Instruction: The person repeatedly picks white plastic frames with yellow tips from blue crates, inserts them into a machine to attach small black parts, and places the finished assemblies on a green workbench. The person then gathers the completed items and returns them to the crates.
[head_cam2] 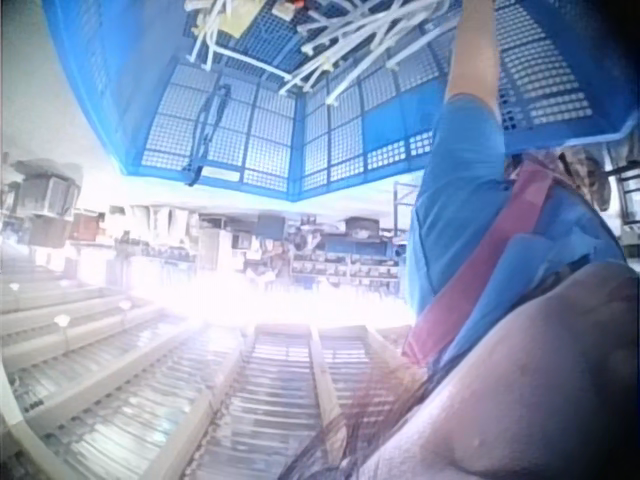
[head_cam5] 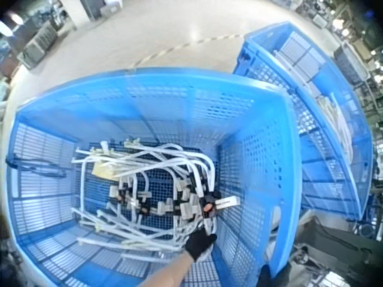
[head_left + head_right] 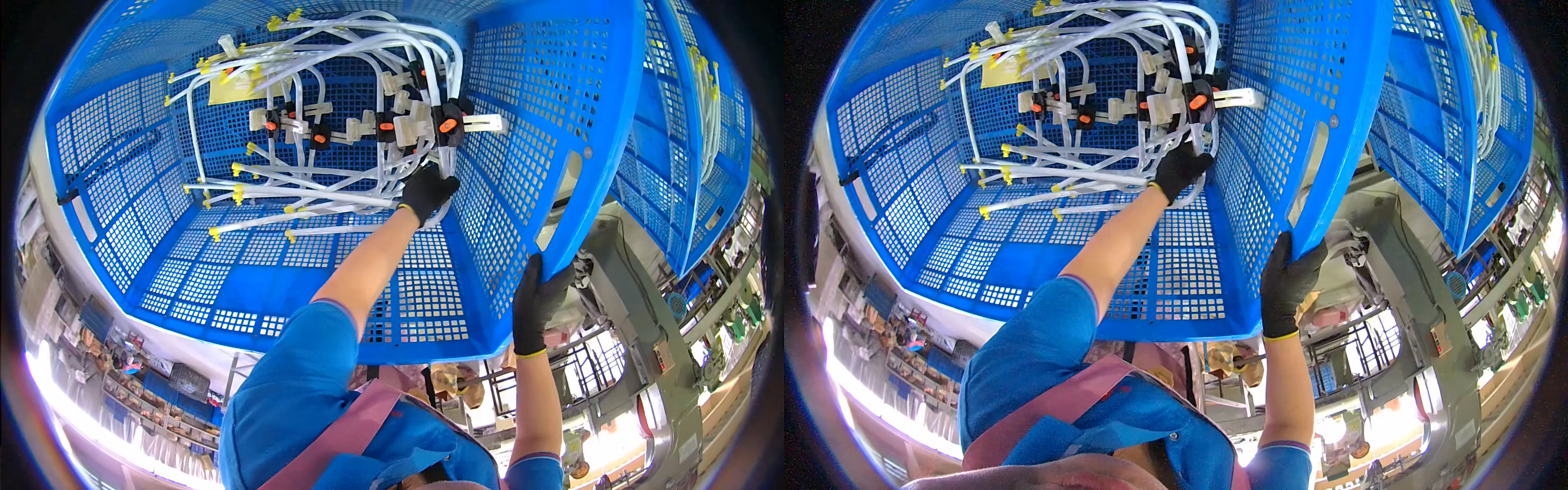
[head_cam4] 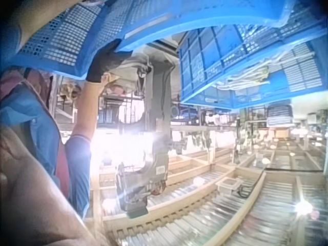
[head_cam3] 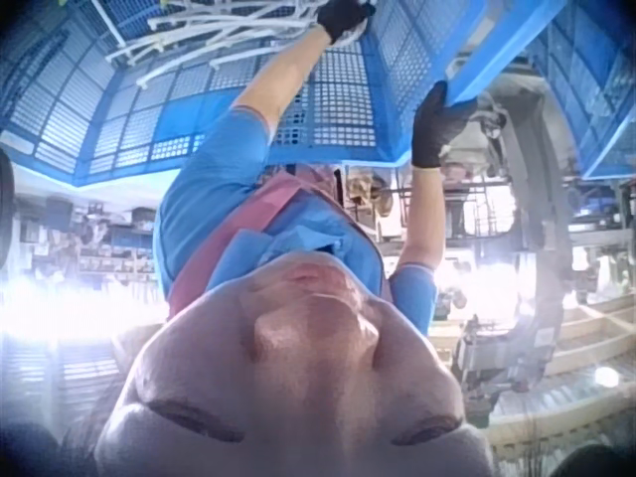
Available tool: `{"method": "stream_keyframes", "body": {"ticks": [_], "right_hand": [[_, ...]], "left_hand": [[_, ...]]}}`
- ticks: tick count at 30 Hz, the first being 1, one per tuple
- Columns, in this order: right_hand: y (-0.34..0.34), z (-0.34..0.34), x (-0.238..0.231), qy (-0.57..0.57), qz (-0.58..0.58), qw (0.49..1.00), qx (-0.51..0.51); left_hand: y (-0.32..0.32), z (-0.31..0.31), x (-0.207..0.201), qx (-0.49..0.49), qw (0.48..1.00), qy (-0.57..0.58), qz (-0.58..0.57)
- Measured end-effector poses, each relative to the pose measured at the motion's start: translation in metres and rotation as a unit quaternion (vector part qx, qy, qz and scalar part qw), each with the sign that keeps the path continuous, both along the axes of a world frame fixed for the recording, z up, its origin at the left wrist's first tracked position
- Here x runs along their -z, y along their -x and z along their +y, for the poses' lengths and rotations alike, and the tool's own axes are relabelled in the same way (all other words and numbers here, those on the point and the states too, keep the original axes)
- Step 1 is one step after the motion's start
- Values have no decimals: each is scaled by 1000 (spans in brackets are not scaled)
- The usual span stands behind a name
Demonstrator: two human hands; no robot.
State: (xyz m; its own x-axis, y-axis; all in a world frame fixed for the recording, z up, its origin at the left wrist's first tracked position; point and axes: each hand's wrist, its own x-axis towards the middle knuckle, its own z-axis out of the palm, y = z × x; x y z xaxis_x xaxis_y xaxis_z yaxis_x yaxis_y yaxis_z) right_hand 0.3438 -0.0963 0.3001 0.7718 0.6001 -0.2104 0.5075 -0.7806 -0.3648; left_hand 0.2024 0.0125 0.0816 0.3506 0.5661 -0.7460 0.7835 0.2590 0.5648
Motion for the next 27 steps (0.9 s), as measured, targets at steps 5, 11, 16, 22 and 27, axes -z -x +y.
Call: {"method": "stream_keyframes", "body": {"ticks": [5, 11, 16, 22, 27], "right_hand": [[-1, -1, -3, 11, 37, 998, 42], [0, -3, 0, 3, 14, 1000, 24], [0, -2, -4, 37, 24, 998, 37], [2, 2, -6, 1, 12, 1000, 1], [3, 6, -5, 16, -4, 1000, 2]], "left_hand": [[8, 3, 57, -30, 997, 2, 65], [18, -10, 86, 24, 994, -62, 92], [50, -10, 97, 60, 985, 55, 151], [58, 23, 78, 263, 949, 128, 118], [43, 22, 79, 355, 922, 148, 33]]}}
